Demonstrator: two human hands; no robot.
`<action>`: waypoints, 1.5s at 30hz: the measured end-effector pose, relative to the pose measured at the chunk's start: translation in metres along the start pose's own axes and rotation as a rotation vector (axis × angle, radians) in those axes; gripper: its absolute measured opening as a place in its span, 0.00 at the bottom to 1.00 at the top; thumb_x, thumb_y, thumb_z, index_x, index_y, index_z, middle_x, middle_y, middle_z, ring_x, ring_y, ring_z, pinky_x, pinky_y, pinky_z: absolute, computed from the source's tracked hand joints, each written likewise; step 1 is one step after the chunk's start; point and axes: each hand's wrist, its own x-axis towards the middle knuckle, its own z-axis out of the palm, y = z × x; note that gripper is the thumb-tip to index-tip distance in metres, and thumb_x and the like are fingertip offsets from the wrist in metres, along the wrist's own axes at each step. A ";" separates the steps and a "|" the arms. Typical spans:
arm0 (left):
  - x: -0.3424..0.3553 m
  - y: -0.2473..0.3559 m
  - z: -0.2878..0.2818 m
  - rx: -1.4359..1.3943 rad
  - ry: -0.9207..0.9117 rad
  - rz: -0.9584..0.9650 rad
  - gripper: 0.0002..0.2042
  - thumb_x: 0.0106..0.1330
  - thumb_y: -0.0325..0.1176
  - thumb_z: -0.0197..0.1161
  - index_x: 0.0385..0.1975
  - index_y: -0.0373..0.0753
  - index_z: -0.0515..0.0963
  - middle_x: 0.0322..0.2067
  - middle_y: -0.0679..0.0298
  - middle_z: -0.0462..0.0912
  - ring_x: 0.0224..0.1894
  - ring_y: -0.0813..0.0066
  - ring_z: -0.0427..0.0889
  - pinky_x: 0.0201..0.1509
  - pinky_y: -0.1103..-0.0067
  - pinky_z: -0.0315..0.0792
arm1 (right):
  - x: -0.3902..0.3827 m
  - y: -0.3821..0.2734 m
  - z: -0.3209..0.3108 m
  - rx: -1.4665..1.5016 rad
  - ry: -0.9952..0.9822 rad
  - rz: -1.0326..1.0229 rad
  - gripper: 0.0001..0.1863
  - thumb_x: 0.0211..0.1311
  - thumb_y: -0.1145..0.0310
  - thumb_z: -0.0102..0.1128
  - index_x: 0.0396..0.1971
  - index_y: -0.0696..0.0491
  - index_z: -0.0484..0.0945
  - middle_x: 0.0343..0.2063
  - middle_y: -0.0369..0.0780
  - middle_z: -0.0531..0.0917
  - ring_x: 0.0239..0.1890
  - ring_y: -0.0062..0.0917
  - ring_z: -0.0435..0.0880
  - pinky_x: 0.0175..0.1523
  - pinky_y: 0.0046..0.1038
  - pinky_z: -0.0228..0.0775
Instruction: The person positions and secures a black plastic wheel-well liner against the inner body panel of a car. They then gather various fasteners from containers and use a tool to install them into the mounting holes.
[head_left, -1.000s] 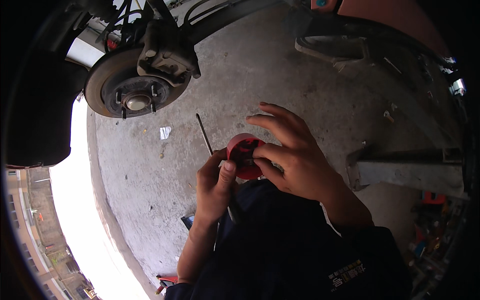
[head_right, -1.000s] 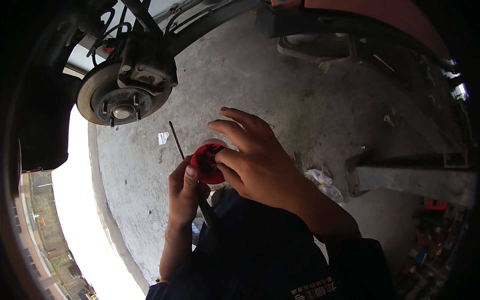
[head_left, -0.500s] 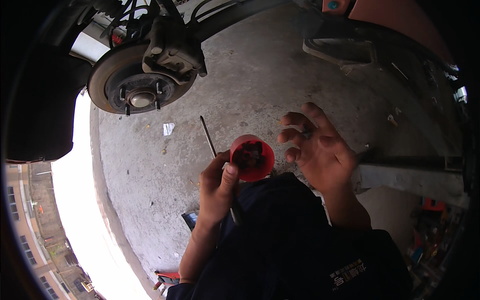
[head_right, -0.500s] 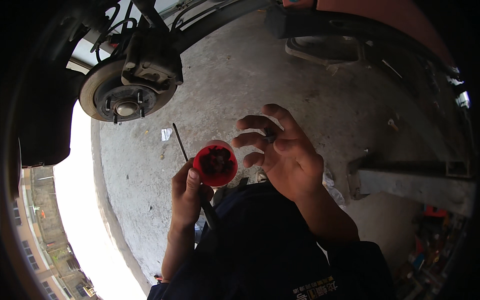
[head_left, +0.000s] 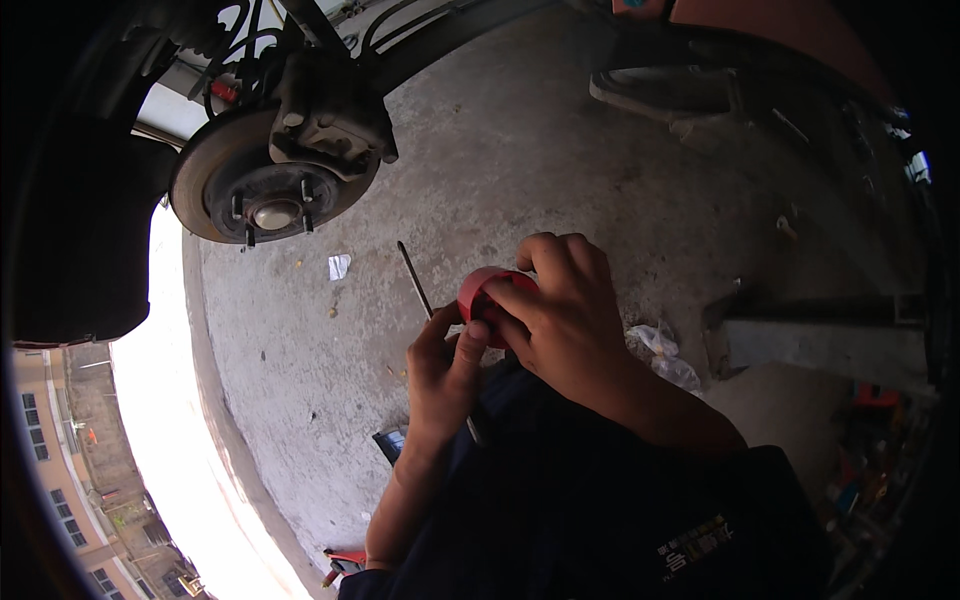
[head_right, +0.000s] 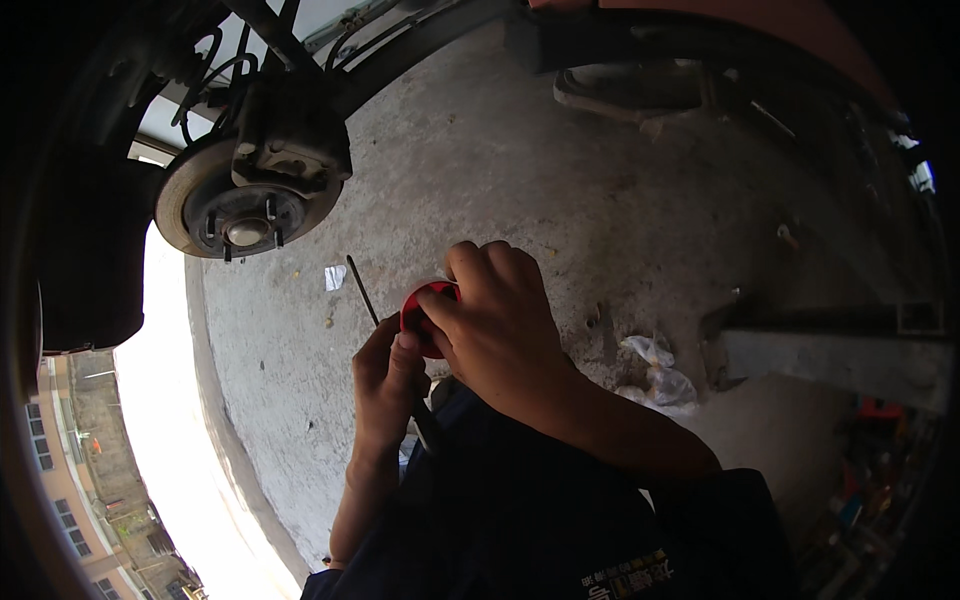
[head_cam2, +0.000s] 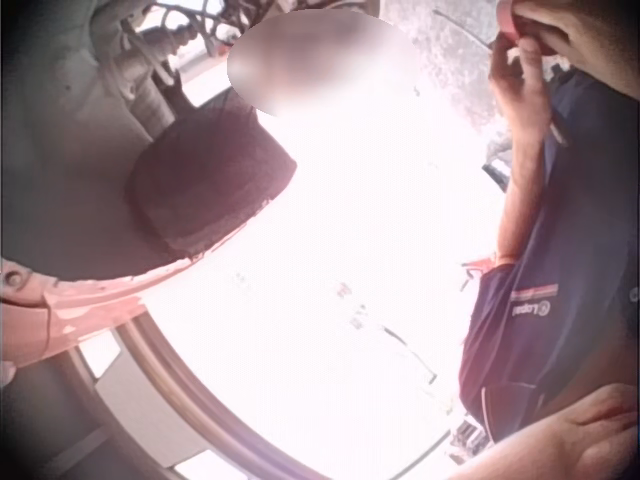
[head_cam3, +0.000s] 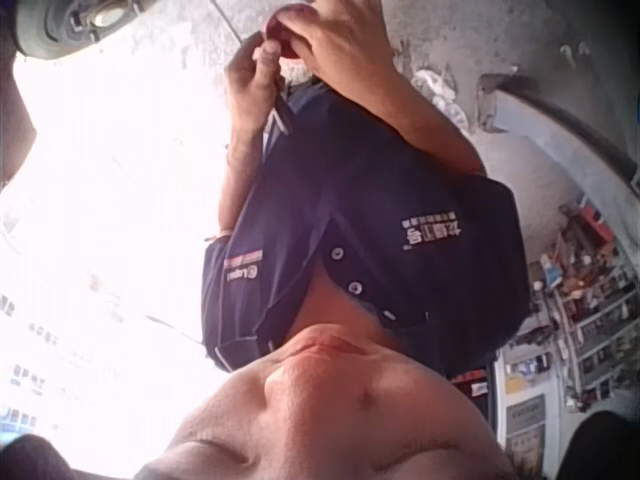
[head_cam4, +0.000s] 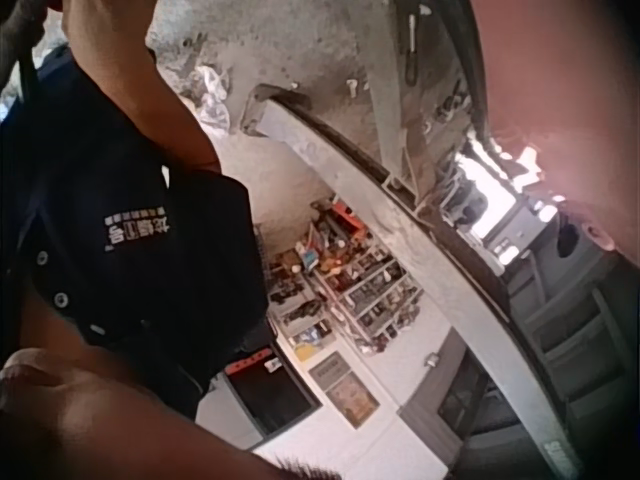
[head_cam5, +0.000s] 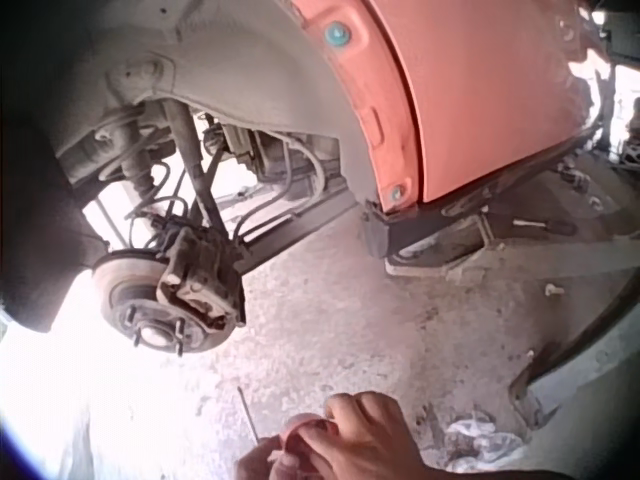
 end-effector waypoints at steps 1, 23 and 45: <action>0.000 -0.001 0.000 0.001 -0.001 -0.003 0.27 0.66 0.54 0.54 0.45 0.30 0.74 0.19 0.69 0.73 0.16 0.89 0.65 0.18 0.88 0.58 | -0.001 0.000 0.001 0.001 -0.001 0.003 0.11 0.40 0.67 0.69 0.27 0.52 0.80 0.30 0.38 0.70 0.37 0.28 0.69 0.42 0.31 0.63; -0.006 -0.015 -0.004 0.008 -0.032 -0.116 0.26 0.67 0.53 0.52 0.45 0.30 0.74 0.15 0.72 0.67 0.15 0.88 0.63 0.18 0.87 0.58 | -0.032 0.049 -0.006 1.822 0.113 0.951 0.11 0.63 0.58 0.46 0.29 0.50 0.68 0.32 0.43 0.77 0.23 0.20 0.71 0.23 0.18 0.58; -0.008 -0.016 0.011 0.031 0.019 -0.121 0.21 0.65 0.40 0.60 0.46 0.25 0.72 0.30 0.56 0.82 0.33 0.74 0.83 0.32 0.84 0.74 | -0.025 0.006 0.008 0.019 -0.344 0.102 0.05 0.47 0.70 0.63 0.22 0.53 0.78 0.20 0.40 0.81 0.21 0.30 0.83 0.23 0.29 0.72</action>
